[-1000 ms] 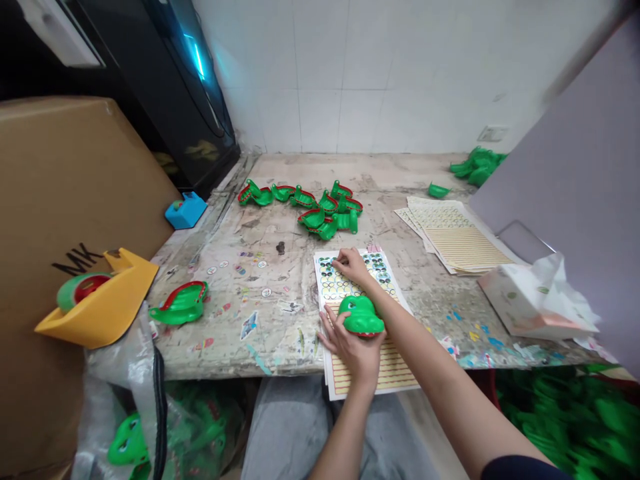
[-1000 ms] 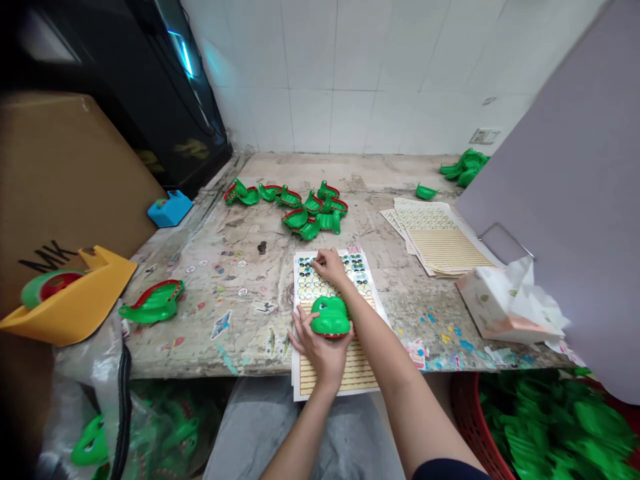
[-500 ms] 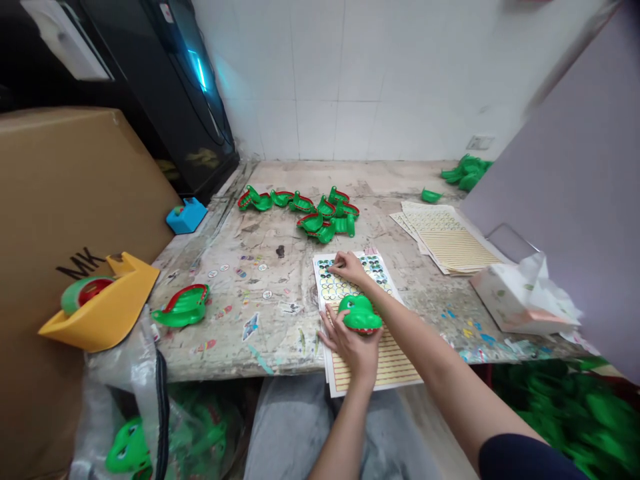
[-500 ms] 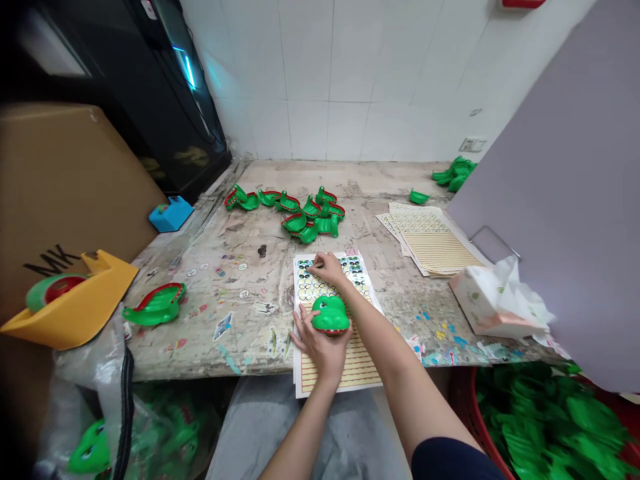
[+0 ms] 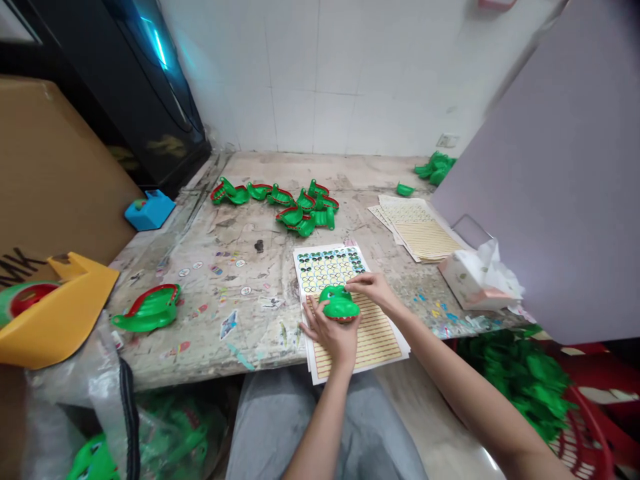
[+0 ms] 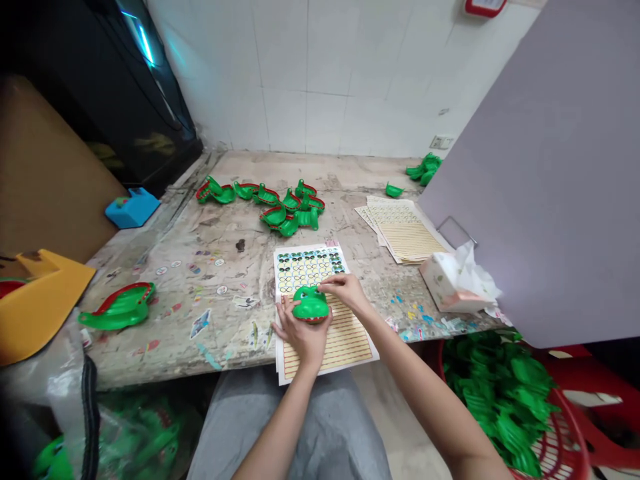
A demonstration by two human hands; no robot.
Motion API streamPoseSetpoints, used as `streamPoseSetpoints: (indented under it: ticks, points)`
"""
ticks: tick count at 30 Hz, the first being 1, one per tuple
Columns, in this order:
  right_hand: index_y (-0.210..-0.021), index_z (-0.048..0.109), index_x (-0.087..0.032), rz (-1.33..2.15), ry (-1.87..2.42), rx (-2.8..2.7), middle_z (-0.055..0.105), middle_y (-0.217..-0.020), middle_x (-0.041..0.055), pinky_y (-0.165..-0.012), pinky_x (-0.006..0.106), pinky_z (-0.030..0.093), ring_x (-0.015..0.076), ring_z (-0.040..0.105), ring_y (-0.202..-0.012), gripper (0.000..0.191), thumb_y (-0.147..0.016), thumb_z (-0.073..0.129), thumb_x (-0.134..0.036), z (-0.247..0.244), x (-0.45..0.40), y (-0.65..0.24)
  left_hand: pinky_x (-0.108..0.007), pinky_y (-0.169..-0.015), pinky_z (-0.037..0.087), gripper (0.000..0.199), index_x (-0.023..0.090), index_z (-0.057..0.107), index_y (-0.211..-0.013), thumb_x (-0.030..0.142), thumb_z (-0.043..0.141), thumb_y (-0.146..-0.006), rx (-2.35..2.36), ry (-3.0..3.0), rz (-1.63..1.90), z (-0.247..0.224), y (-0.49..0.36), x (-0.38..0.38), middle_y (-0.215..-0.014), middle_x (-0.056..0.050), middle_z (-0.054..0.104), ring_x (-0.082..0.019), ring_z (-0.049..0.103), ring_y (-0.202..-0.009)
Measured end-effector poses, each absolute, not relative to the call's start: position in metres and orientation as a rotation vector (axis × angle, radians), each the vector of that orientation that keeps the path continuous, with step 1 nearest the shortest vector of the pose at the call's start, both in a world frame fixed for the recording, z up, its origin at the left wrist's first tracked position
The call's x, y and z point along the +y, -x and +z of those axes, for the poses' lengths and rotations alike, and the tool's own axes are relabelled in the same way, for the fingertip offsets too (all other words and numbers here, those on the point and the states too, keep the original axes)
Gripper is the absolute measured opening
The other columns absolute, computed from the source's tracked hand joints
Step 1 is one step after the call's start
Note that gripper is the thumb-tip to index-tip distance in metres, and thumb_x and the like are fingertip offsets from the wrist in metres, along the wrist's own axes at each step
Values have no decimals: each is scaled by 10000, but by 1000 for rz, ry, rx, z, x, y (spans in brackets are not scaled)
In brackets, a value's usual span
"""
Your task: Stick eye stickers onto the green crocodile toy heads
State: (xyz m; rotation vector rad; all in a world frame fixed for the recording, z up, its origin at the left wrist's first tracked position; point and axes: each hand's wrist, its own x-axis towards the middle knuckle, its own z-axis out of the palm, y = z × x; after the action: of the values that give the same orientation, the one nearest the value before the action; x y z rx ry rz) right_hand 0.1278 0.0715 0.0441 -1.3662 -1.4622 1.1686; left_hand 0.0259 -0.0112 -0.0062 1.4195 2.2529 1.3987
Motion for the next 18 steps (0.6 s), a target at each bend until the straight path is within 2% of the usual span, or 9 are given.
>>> streamPoseSetpoints:
  ticks: [5,15,18]
  points:
    - [-674,737,-177,1090,1404,-1478,690,-734,61,-688,319,496,213,638,-732,239,-542,789,-368,31,68,-124,-585,-1094,180,637,183,441,-1096,443,747,-603,2284,-1415,1389,-6,-26,-11,-1439,-195,366,-343,242,-1385]
    - [-710,725,-185,949,1417,-1586,684,-744,69,-670,325,469,220,623,-726,237,-622,750,-404,28,66,-123,-568,-1094,197,624,203,430,-1092,427,747,-603,2270,-1421,1418,-7,-25,-12,-1425,-162,399,-311,261,-1382]
    - [-736,691,-191,771,1490,-1726,682,-762,69,-705,341,436,233,606,-771,251,-683,710,-436,31,61,-120,-561,-1094,206,608,202,434,-1086,423,742,-609,2265,-1424,1419,-5,-25,-12,-1416,-162,411,-309,274,-1376]
